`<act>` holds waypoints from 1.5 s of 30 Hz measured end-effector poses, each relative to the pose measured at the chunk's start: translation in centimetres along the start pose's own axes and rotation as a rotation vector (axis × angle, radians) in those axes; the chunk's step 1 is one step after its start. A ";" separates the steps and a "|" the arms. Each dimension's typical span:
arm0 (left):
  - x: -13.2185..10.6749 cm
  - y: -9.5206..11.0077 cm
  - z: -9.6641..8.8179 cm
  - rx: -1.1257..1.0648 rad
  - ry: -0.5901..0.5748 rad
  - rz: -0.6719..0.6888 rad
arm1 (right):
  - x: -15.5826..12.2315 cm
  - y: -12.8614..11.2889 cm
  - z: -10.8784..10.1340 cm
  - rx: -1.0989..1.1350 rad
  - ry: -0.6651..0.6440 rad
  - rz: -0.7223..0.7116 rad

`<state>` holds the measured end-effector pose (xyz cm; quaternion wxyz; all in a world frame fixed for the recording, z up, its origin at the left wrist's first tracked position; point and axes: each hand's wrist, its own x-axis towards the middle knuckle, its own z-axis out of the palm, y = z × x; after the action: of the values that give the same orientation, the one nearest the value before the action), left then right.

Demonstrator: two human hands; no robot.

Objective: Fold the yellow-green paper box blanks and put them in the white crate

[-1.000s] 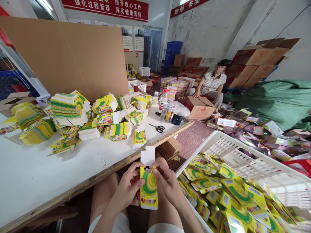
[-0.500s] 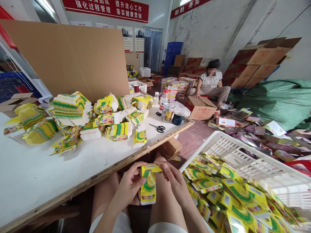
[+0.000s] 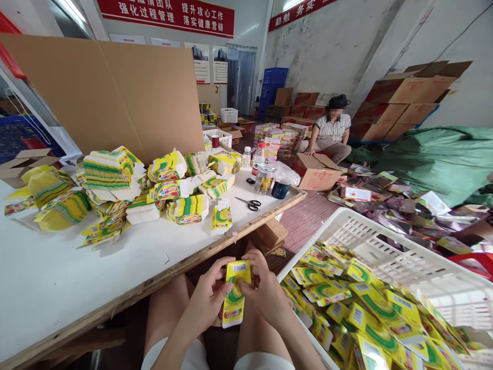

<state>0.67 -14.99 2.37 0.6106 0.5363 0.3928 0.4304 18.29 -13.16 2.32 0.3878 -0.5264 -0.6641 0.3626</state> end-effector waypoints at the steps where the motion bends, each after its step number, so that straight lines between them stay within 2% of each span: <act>1: 0.0 0.1 0.0 0.007 0.005 0.007 | 0.0 0.0 0.1 -0.015 0.019 0.011; 8: 0.2 0.4 -0.3 -0.072 0.023 -0.065 | -0.3 0.5 -1.0 0.090 0.017 -0.049; 12: 0.8 0.0 0.2 -0.075 0.021 -0.086 | -0.1 0.7 -0.8 0.343 0.149 -0.008; 15: 1.3 -0.2 0.7 -0.065 0.044 -0.037 | -0.2 1.4 -0.9 0.462 0.325 -0.015; 19: 1.7 -0.2 0.3 -0.053 0.174 0.114 | -0.3 3.2 -2.8 0.533 0.834 -0.016; 21: 1.9 -0.4 -0.1 -0.044 0.234 0.128 | 0.1 4.0 -3.2 0.527 0.921 0.003; 24: 1.9 -0.9 -0.3 -0.043 0.287 0.088 | 2.0 4.5 -1.7 0.430 0.808 0.071; 28: 1.5 -1.0 -0.2 -0.033 0.303 0.069 | 7.8 3.6 1.9 0.192 0.578 0.133; 31: 1.1 -0.8 -0.7 -0.017 0.347 0.072 | 12.5 2.6 4.0 0.007 0.509 0.190; 34: 0.7 -0.8 -1.6 0.007 0.391 0.069 | 15.2 2.3 5.4 -0.095 0.441 0.240; 37: 0.5 -1.1 -2.4 0.019 0.418 0.056 | 15.7 2.8 6.2 -0.120 0.402 0.261; 40: 0.8 -1.4 -2.8 0.026 0.444 0.044 | 15.0 3.4 5.9 -0.071 0.408 0.254; 43: 1.5 -1.5 -3.1 -0.016 0.478 0.033 | 12.8 3.4 4.8 0.063 0.410 0.203; 45: 2.0 -1.4 -3.3 -0.097 0.479 0.019 | 10.4 3.1 4.1 0.195 0.368 0.135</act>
<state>-1.67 -12.15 0.57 0.5213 0.3925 0.5001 0.5693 14.36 -2.71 -0.86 0.5261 -0.5871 -0.5071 0.3483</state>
